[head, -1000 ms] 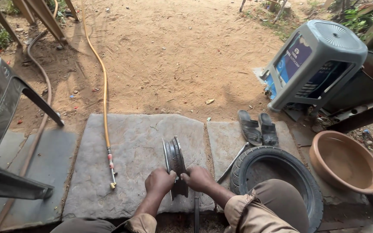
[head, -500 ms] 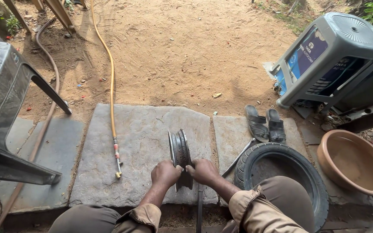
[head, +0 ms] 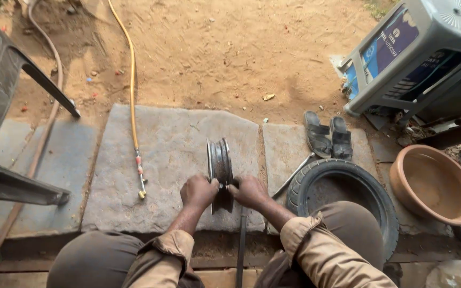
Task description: Straightening and repairing a motorcycle wheel rim using a hammer and tire iron.
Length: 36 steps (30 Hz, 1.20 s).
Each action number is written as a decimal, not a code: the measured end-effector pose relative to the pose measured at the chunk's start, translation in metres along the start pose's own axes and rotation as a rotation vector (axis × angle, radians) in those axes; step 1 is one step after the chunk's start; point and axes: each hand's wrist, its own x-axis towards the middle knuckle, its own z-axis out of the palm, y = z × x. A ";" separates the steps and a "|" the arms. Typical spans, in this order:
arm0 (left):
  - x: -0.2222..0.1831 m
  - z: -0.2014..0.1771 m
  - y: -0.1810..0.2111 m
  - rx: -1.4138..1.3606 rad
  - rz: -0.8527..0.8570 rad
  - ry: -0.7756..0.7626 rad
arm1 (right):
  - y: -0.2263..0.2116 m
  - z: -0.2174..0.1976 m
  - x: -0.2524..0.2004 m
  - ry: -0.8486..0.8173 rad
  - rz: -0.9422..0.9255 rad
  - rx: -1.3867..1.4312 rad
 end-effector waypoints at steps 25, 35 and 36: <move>-0.001 -0.009 0.003 -0.109 -0.027 -0.094 | 0.010 -0.005 0.005 -0.063 -0.004 0.050; -0.002 -0.008 0.001 -0.217 0.008 -0.067 | 0.008 -0.002 0.002 -0.319 0.136 0.134; -0.002 -0.010 0.003 -0.220 0.000 -0.072 | 0.014 0.008 0.005 -0.360 0.145 0.150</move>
